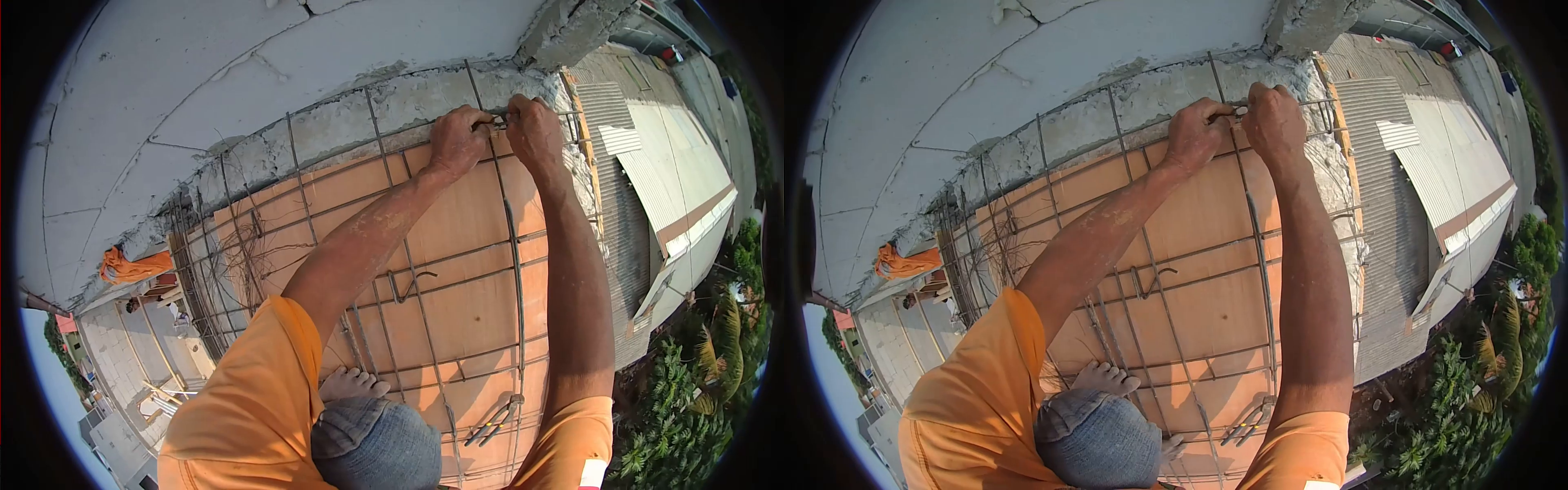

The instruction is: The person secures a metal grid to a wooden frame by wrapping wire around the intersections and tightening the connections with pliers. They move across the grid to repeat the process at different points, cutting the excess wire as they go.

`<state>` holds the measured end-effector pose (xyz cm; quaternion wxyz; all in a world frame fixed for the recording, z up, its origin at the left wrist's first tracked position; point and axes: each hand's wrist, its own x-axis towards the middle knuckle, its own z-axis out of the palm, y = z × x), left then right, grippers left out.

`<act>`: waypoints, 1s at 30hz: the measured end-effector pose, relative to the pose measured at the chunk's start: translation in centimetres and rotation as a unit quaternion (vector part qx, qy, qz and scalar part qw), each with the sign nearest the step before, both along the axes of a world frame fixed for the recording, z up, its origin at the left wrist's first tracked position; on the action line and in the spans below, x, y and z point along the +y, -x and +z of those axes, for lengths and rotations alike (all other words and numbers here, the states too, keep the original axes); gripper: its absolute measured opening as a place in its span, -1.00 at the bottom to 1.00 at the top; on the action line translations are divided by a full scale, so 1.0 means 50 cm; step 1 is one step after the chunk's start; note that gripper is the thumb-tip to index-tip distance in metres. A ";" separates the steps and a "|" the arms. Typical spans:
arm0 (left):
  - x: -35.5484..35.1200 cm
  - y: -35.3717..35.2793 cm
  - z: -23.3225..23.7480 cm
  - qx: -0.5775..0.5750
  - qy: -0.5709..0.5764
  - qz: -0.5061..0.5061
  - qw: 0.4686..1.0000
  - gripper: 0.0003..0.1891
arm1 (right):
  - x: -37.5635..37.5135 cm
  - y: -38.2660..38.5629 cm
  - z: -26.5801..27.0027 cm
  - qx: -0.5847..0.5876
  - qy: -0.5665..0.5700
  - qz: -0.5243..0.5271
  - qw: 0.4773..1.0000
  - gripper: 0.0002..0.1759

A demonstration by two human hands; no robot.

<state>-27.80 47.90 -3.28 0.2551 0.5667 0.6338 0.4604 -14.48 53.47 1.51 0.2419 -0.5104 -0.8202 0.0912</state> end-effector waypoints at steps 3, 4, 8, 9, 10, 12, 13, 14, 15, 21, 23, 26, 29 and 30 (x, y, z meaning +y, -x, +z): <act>0.004 0.003 -0.002 -0.028 -0.007 -0.002 1.000 -0.81 | -0.020 -0.006 0.013 -0.070 -0.009 0.027 0.997 -0.88; 0.003 0.001 -0.004 -0.019 -0.016 0.004 1.000 -0.80 | -0.026 -0.007 0.020 -0.099 0.004 0.039 0.994 -0.87; 0.002 0.000 -0.002 -0.004 -0.015 0.000 1.000 -0.79 | -0.045 -0.007 0.022 -0.132 0.042 0.077 0.987 -0.85; 0.001 -0.002 -0.002 -0.028 -0.015 0.001 1.000 -0.80 | -0.048 -0.008 0.026 -0.140 0.043 0.063 0.987 -0.85; 0.001 -0.004 0.000 -0.034 -0.017 -0.012 0.999 -0.80 | -0.048 -0.001 0.029 -0.100 0.086 0.060 0.989 -0.88; 0.000 -0.003 0.004 -0.026 -0.031 -0.007 0.999 -0.80 | -0.050 -0.003 0.032 -0.058 0.126 0.051 0.989 -0.83; 0.002 -0.002 0.005 -0.030 -0.020 -0.015 0.999 -0.81 | -0.052 -0.004 0.034 -0.014 0.138 0.047 0.989 -0.82; 0.004 -0.003 0.001 -0.032 -0.020 -0.019 0.999 -0.81 | -0.054 -0.006 0.028 0.029 0.152 0.043 0.987 -0.81; 0.004 -0.002 -0.002 -0.014 -0.031 -0.015 0.999 -0.81 | -0.055 0.006 0.018 0.033 0.153 0.021 0.987 -0.82; 0.010 -0.004 0.004 -0.023 -0.024 -0.009 0.999 -0.81 | -0.055 -0.014 0.077 -0.095 0.048 0.067 0.992 -0.84; 0.004 -0.004 -0.008 -0.043 0.005 0.002 0.999 -0.80 | -0.113 -0.050 0.080 -0.104 -0.080 0.111 0.985 -0.82; 0.016 -0.001 -0.032 -0.055 -0.009 -0.004 0.998 -0.78 | -0.264 -0.136 0.166 -0.043 -0.085 0.128 0.987 -0.69; 0.032 0.009 -0.056 -0.022 -0.019 -0.009 1.000 -0.76 | -0.469 -0.302 0.171 -0.062 0.009 0.049 0.997 -0.65; 0.031 0.008 -0.053 -0.025 -0.019 -0.019 0.999 -0.76 | -0.544 -0.362 0.170 -0.088 0.060 0.009 0.994 -0.68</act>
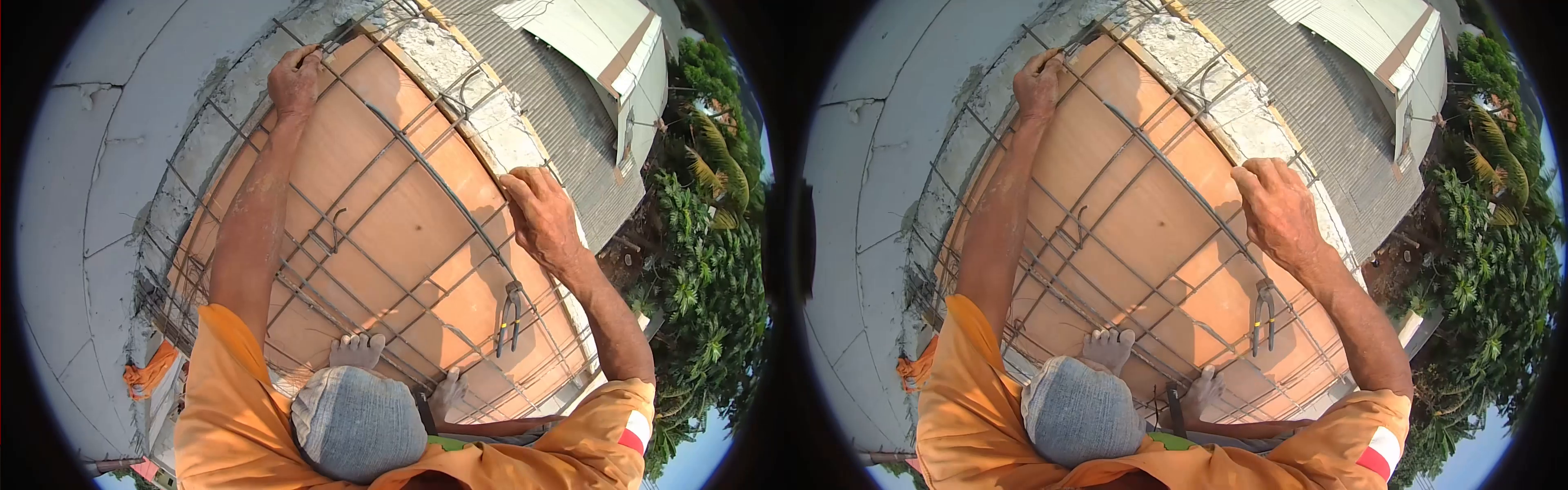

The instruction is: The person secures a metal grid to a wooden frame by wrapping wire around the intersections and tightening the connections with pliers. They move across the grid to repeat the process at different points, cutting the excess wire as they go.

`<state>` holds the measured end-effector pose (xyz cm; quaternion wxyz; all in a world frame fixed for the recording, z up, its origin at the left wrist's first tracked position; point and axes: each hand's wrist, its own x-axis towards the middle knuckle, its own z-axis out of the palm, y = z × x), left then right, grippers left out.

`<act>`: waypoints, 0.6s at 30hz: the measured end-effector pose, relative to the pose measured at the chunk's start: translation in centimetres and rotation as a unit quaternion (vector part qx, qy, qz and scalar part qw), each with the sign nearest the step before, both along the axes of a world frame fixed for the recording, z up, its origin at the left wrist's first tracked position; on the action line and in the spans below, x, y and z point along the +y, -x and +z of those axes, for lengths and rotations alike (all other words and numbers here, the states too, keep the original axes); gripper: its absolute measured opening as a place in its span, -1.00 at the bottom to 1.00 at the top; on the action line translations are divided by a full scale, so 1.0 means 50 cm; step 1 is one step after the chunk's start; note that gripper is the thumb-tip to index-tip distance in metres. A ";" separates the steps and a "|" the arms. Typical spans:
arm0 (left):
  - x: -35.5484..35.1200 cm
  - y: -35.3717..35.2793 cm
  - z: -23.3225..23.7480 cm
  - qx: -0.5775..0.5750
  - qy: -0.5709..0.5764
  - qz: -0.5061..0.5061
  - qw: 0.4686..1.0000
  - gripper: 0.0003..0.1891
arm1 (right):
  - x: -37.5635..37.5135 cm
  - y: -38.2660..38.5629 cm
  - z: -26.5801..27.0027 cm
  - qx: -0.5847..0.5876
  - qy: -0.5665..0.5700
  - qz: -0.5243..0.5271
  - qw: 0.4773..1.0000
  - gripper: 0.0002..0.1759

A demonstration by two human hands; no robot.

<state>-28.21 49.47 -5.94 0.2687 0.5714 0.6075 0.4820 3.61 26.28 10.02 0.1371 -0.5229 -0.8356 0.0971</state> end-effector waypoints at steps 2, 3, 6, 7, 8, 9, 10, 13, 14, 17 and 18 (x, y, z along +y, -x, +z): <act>-0.007 -0.005 0.014 -0.016 0.002 0.005 1.000 -0.76 | -0.176 -0.089 -0.003 0.001 0.129 -0.114 0.985 -0.78; -0.010 -0.008 0.023 -0.016 0.007 0.007 1.000 -0.75 | -0.270 -0.115 0.001 -0.041 0.217 -0.182 0.958 -0.82; -0.005 -0.007 0.019 -0.011 0.007 0.010 1.000 -0.74 | -0.511 -0.157 0.001 -0.087 0.378 -0.234 0.891 -0.74; -0.003 -0.004 0.010 -0.013 0.013 -0.003 1.000 -0.74 | -0.564 -0.148 -0.002 -0.093 0.400 -0.243 0.879 -0.65; 0.001 -0.003 0.000 -0.040 0.020 0.003 0.999 -0.73 | -0.606 -0.143 0.001 -0.101 0.422 -0.250 0.865 -0.56; 0.007 -0.003 -0.006 -0.068 0.023 0.015 0.997 -0.72 | -0.625 -0.132 0.003 -0.103 0.423 -0.257 0.863 -0.56; 0.010 -0.002 -0.011 -0.070 0.021 0.013 0.997 -0.72 | -0.634 -0.113 -0.001 -0.092 0.433 -0.254 0.860 -0.50; 0.020 0.012 -0.012 -0.031 0.018 0.020 0.999 -0.71 | -0.626 -0.063 -0.038 -0.082 0.441 -0.258 0.856 -0.43; 0.012 0.007 -0.002 -0.016 0.014 0.022 1.000 -0.71 | -0.624 -0.046 -0.055 -0.080 0.450 -0.270 0.847 -0.41; 0.006 0.000 -0.002 -0.012 0.019 0.029 0.999 -0.71 | -0.628 -0.035 -0.098 -0.080 0.405 -0.296 0.862 -0.38; 0.004 -0.002 0.009 -0.025 0.030 0.029 0.999 -0.72 | -0.629 -0.036 -0.110 -0.078 0.388 -0.309 0.865 -0.40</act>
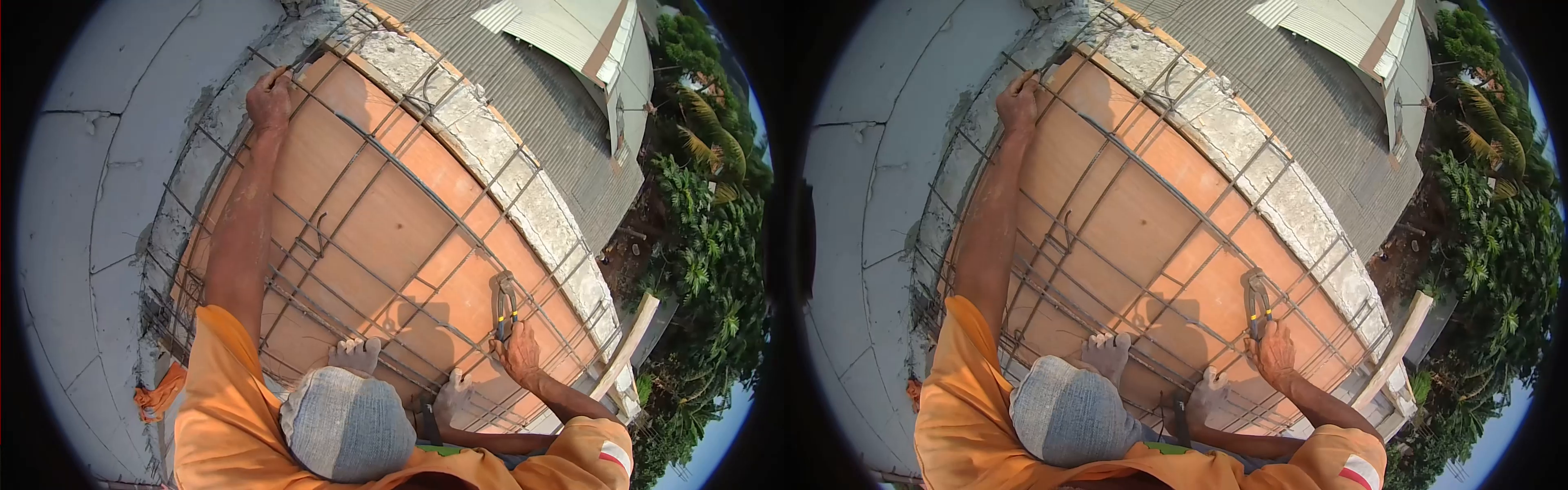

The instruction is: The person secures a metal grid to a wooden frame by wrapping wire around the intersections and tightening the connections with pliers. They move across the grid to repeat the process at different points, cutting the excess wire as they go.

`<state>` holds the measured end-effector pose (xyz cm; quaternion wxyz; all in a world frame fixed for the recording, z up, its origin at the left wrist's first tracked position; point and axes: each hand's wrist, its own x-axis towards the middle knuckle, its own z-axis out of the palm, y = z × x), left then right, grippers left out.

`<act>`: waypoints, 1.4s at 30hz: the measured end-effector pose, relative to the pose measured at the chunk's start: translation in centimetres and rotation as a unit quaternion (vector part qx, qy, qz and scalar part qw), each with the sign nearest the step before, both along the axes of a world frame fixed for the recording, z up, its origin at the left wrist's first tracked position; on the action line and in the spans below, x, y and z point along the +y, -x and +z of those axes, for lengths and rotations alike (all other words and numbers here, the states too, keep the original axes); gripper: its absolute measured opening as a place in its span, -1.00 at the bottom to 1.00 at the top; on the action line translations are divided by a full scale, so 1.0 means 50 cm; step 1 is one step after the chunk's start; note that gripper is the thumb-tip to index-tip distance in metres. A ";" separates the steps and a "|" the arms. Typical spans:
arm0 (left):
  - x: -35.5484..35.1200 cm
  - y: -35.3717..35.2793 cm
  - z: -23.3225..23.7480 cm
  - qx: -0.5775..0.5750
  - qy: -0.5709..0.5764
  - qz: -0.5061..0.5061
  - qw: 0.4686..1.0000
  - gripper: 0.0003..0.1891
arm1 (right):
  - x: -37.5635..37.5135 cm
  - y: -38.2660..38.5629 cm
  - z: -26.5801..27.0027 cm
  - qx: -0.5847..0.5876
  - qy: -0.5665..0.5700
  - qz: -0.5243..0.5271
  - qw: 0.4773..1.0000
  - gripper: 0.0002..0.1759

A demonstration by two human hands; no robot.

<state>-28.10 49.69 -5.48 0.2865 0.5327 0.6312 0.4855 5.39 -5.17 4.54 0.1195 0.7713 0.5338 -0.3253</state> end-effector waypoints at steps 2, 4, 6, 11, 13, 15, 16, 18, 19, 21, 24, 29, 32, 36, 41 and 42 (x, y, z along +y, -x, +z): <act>-0.008 -0.002 0.011 0.009 -0.002 0.005 1.000 -0.72 | -0.010 -0.003 -0.013 0.014 -0.076 0.029 0.997 -0.46; -0.006 0.000 0.007 0.003 0.014 -0.003 1.000 -0.72 | -0.016 -0.007 -0.025 0.031 -0.045 -0.019 0.998 -0.51; -0.008 -0.001 0.003 0.021 0.002 0.017 1.000 -0.73 | -0.022 -0.015 -0.023 0.060 -0.086 -0.017 0.994 -0.51; -0.020 -0.008 0.029 0.020 -0.013 0.002 1.000 -0.76 | 0.053 -0.073 0.089 0.082 -0.095 -0.060 0.990 -0.76; -0.027 -0.010 0.036 0.028 -0.011 0.011 0.999 -0.76 | 0.110 -0.090 0.131 0.083 -0.129 -0.013 0.988 -0.78; -0.031 -0.015 0.040 0.035 -0.009 0.020 0.999 -0.76 | 0.224 -0.079 0.178 0.051 -0.201 0.072 0.976 -0.73; -0.032 -0.007 0.042 0.054 -0.003 0.018 0.998 -0.75 | 0.316 -0.062 0.197 0.027 -0.258 0.131 0.957 -0.71; -0.027 -0.005 0.042 0.077 -0.001 0.019 0.997 -0.73 | 0.431 -0.035 0.221 -0.013 -0.261 0.168 0.951 -0.67; -0.024 -0.004 0.034 0.065 -0.003 0.009 0.998 -0.73 | 0.488 -0.019 0.222 -0.054 -0.300 0.218 0.927 -0.69; -0.022 -0.003 0.026 0.043 -0.009 -0.002 0.999 -0.75 | 0.602 0.029 0.233 -0.145 -0.373 0.307 0.864 -0.73; -0.026 -0.003 0.031 0.075 -0.028 0.000 0.997 -0.76 | 0.760 0.115 0.251 -0.248 -0.428 0.372 0.785 -0.81; -0.028 -0.004 0.027 0.065 -0.021 0.004 0.998 -0.77 | 0.937 0.238 0.232 -0.294 -0.429 0.433 0.736 -0.85; -0.033 -0.004 0.031 0.047 -0.018 -0.005 0.999 -0.79 | 1.009 0.267 0.208 -0.242 -0.336 0.447 0.792 -0.84; -0.033 -0.002 0.036 0.068 -0.028 0.003 0.997 -0.81 | 1.055 0.258 0.178 -0.211 -0.296 0.465 0.807 -0.80; -0.033 -0.004 0.029 0.070 -0.051 0.011 0.996 -0.83 | 1.059 0.256 0.175 -0.171 -0.238 0.465 0.835 -0.73; -0.033 -0.003 0.028 0.071 -0.050 0.012 0.996 -0.83 | 1.060 0.260 0.174 -0.185 -0.210 0.467 0.839 -0.72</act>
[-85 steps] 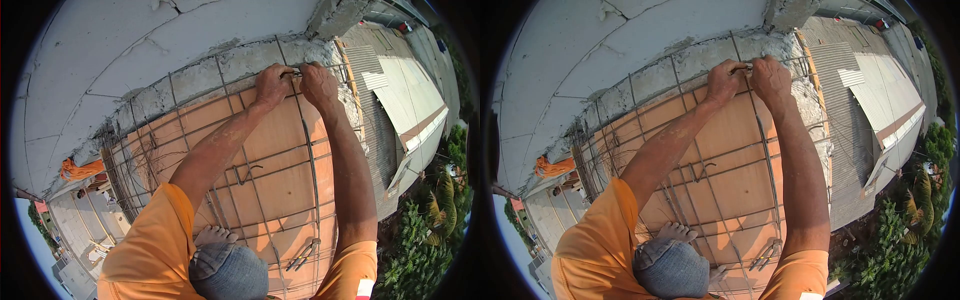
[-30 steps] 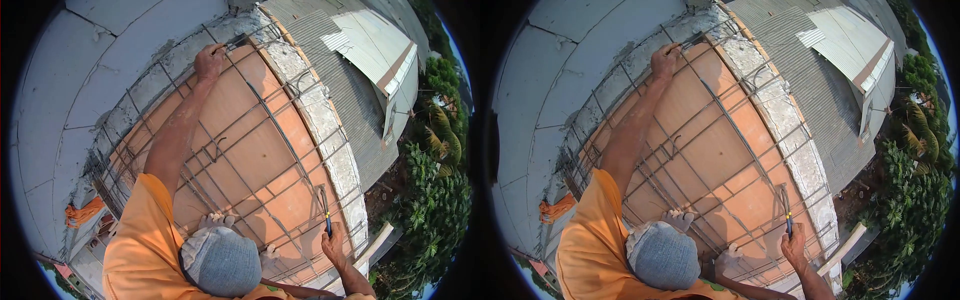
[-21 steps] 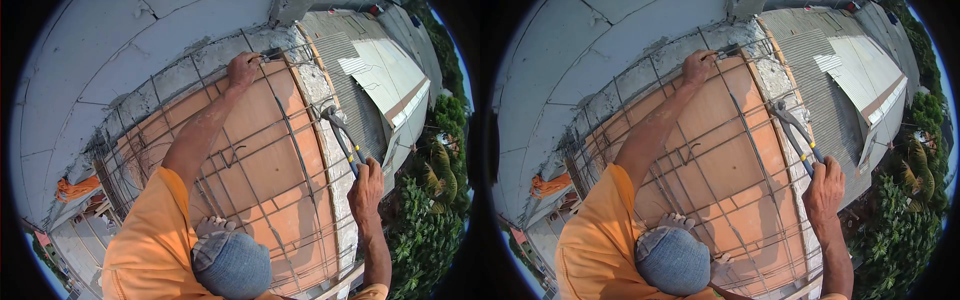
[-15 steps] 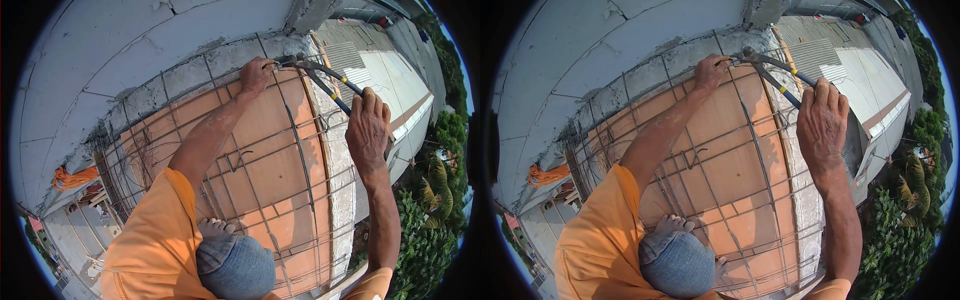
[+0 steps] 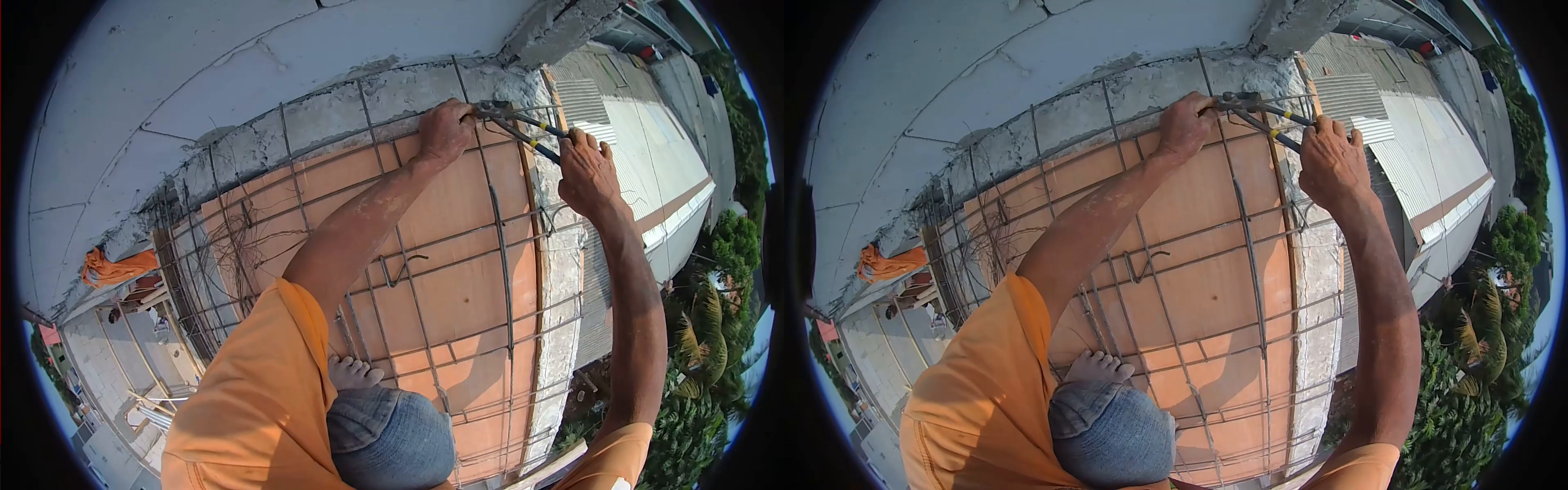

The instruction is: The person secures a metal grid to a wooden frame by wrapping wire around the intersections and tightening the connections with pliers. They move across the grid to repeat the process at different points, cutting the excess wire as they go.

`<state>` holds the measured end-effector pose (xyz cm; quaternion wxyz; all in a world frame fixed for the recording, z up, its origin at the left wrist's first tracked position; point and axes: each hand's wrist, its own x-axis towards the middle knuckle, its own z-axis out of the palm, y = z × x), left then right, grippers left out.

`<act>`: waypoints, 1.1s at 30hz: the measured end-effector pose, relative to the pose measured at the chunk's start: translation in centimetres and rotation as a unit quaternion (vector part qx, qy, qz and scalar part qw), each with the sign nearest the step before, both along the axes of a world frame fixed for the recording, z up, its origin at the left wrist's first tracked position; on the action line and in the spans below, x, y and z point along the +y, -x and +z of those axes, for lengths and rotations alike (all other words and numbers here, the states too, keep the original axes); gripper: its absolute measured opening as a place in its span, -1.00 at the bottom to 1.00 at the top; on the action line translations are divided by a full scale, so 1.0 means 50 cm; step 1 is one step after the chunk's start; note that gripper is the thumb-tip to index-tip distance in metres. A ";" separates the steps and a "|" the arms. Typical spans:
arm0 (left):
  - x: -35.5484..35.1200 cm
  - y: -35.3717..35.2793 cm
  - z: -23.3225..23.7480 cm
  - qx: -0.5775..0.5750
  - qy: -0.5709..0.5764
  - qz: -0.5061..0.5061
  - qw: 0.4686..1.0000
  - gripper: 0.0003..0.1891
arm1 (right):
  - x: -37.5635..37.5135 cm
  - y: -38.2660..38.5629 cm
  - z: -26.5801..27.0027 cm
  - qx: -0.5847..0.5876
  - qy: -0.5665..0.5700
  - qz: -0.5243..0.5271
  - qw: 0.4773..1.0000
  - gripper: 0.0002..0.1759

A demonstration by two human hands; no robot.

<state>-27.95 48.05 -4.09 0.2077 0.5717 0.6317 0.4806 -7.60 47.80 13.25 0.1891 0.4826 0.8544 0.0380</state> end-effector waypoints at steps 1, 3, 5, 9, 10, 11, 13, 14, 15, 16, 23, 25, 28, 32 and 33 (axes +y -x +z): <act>-0.001 0.000 -0.002 0.004 0.003 -0.002 1.000 -0.81 | 0.000 0.001 -0.003 0.001 0.002 0.002 1.000 -0.72; -0.002 -0.001 -0.005 0.011 0.006 -0.005 1.000 -0.78 | 0.002 -0.007 -0.007 0.000 -0.044 0.030 0.999 -0.72; 0.000 -0.001 -0.005 -0.016 0.002 -0.011 1.000 -0.80 | 0.004 -0.015 -0.022 -0.014 -0.099 0.073 0.992 -0.72; -0.001 -0.003 -0.005 -0.038 -0.027 -0.015 0.999 -0.84 | 0.011 -0.014 -0.024 -0.045 -0.131 0.103 0.985 -0.75; -0.001 -0.002 -0.003 -0.033 -0.028 -0.018 0.999 -0.85 | 0.014 -0.008 -0.015 -0.063 -0.098 0.084 0.990 -0.77; -0.003 -0.002 -0.002 -0.029 -0.028 -0.019 0.999 -0.85 | 0.013 0.000 -0.006 -0.064 -0.097 0.085 0.990 -0.77; -0.004 -0.001 0.000 -0.031 -0.029 -0.021 0.999 -0.84 | 0.010 0.013 0.006 -0.072 -0.044 0.043 0.996 -0.80; -0.004 0.001 0.001 -0.032 -0.030 -0.022 0.999 -0.84 | 0.008 0.015 0.003 -0.072 -0.044 0.045 0.995 -0.80; -0.007 0.000 0.000 -0.034 -0.029 -0.020 0.999 -0.84 | 0.003 0.015 -0.003 -0.065 -0.043 0.039 0.996 -0.80; -0.007 0.000 0.002 -0.035 -0.035 -0.018 0.999 -0.83 | -0.002 0.014 -0.009 -0.058 -0.043 0.033 0.997 -0.81; -0.022 -0.016 0.029 -0.145 -0.161 0.068 0.974 -0.82 | -0.001 0.053 0.042 0.007 0.078 -0.020 0.997 -0.82; -0.093 -0.052 0.067 -0.259 -0.052 0.028 0.964 -0.77 | 0.002 0.065 0.053 0.012 0.099 -0.003 0.995 -0.79; -0.156 -0.084 0.155 -0.477 0.181 -0.004 0.860 -0.61 | 0.014 0.073 0.052 0.000 0.119 -0.047 0.992 -0.80; -0.106 -0.132 0.148 -0.758 0.276 -0.065 0.588 -0.31 | 0.028 0.117 0.091 -0.021 0.236 -0.187 0.953 -0.75; -0.085 -0.151 0.132 -0.757 0.274 -0.064 0.590 -0.31 | 0.037 0.110 0.087 0.035 0.277 -0.246 0.928 -0.79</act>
